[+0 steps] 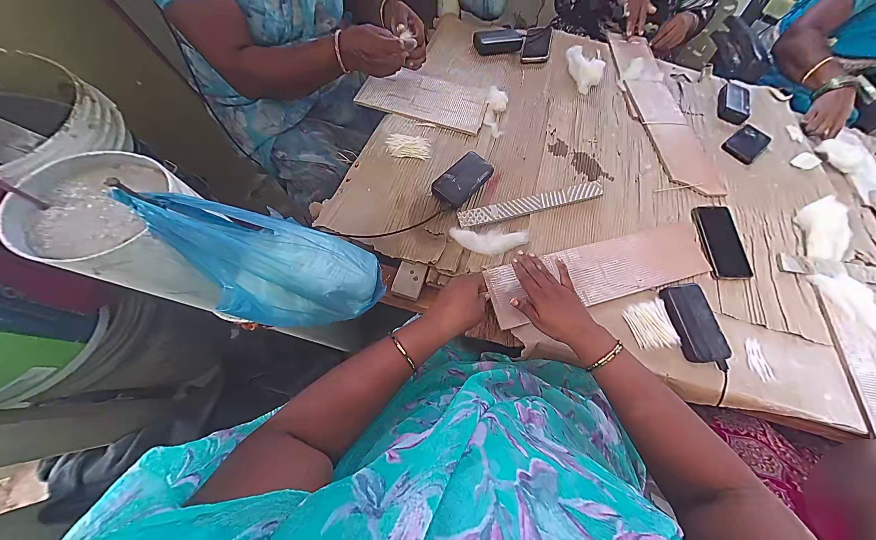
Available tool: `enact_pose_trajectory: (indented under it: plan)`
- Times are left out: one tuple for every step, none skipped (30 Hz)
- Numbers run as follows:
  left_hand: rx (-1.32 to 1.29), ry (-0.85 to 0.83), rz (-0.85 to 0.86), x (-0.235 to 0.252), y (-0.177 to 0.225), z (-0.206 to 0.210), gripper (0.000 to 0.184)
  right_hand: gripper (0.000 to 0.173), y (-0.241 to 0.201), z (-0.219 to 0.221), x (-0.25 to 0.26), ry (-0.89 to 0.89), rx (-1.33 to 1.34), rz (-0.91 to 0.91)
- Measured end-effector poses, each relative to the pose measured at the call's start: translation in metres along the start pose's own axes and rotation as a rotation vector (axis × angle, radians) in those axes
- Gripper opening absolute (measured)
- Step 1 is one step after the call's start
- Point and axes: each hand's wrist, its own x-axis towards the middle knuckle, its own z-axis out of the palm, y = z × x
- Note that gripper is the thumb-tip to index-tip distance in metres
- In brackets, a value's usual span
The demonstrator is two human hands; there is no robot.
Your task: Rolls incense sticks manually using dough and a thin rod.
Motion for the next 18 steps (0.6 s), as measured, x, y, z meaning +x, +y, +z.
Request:
enact_pose_trajectory:
  plan:
    - [0.02,0.0,0.004,0.002,0.0,0.001,0.022,0.067,0.0,0.004,0.007,-0.029,-0.016,-0.022]
    - [0.035,-0.002,0.016,0.004,-0.001,0.003,0.022,0.067,0.0,0.007,0.011,-0.06,-0.028,-0.034]
    - [0.051,-0.003,0.03,0.006,-0.003,0.006,0.022,0.068,0.001,0.01,0.012,-0.086,-0.034,-0.042]
    - [0.063,-0.003,0.044,0.007,-0.005,0.008,0.021,0.069,0.001,0.013,0.011,-0.107,-0.026,-0.046]
    - [0.075,-0.014,0.055,0.007,-0.006,0.011,0.021,0.071,0.002,0.015,0.007,-0.118,-0.019,-0.053]
    - [0.079,-0.036,0.059,0.006,-0.007,0.013,0.022,0.071,0.001,0.015,0.0,-0.13,-0.011,-0.066]
    - [0.077,-0.069,0.058,0.004,-0.007,0.014,0.023,0.073,0.0,0.015,-0.01,-0.147,-0.008,-0.085]
    - [0.066,-0.105,0.057,0.001,-0.006,0.016,0.024,0.074,-0.002,0.014,-0.021,-0.172,-0.009,-0.101]
    - [0.056,-0.146,0.058,-0.002,-0.005,0.017,0.024,0.075,-0.004,0.011,-0.034,-0.195,-0.01,-0.116]
    - [0.055,-0.186,0.058,-0.005,-0.004,0.017,0.025,0.075,-0.005,0.009,-0.046,-0.211,-0.004,-0.132]
    - [0.054,-0.224,0.061,-0.007,-0.003,0.018,0.027,0.077,-0.005,0.006,-0.058,-0.226,0.003,-0.143]
    - [0.049,-0.258,0.067,-0.009,-0.004,0.02,0.029,0.078,-0.005,0.005,-0.069,-0.231,0.017,-0.156]
    - [0.041,-0.289,0.074,-0.01,-0.004,0.021,0.03,0.078,-0.005,0.003,-0.079,-0.246,0.028,-0.163]
    - [0.033,-0.316,0.077,-0.011,-0.005,0.022,0.031,0.078,-0.005,0.0,-0.086,-0.26,0.038,-0.172]
    - [0.02,-0.332,0.074,-0.011,-0.005,0.022,0.032,0.078,-0.003,-0.003,-0.091,-0.251,0.042,-0.18]
    - [0.003,-0.333,0.066,-0.011,-0.005,0.022,0.033,0.078,-0.001,-0.007,-0.092,-0.222,0.047,-0.178]
    - [-0.02,-0.312,0.063,-0.01,-0.005,0.021,0.032,0.078,0.002,-0.007,-0.091,-0.165,0.049,-0.162]
    - [-0.042,-0.276,0.063,-0.01,-0.006,0.019,0.03,0.078,0.004,-0.006,-0.087,-0.088,0.049,-0.128]
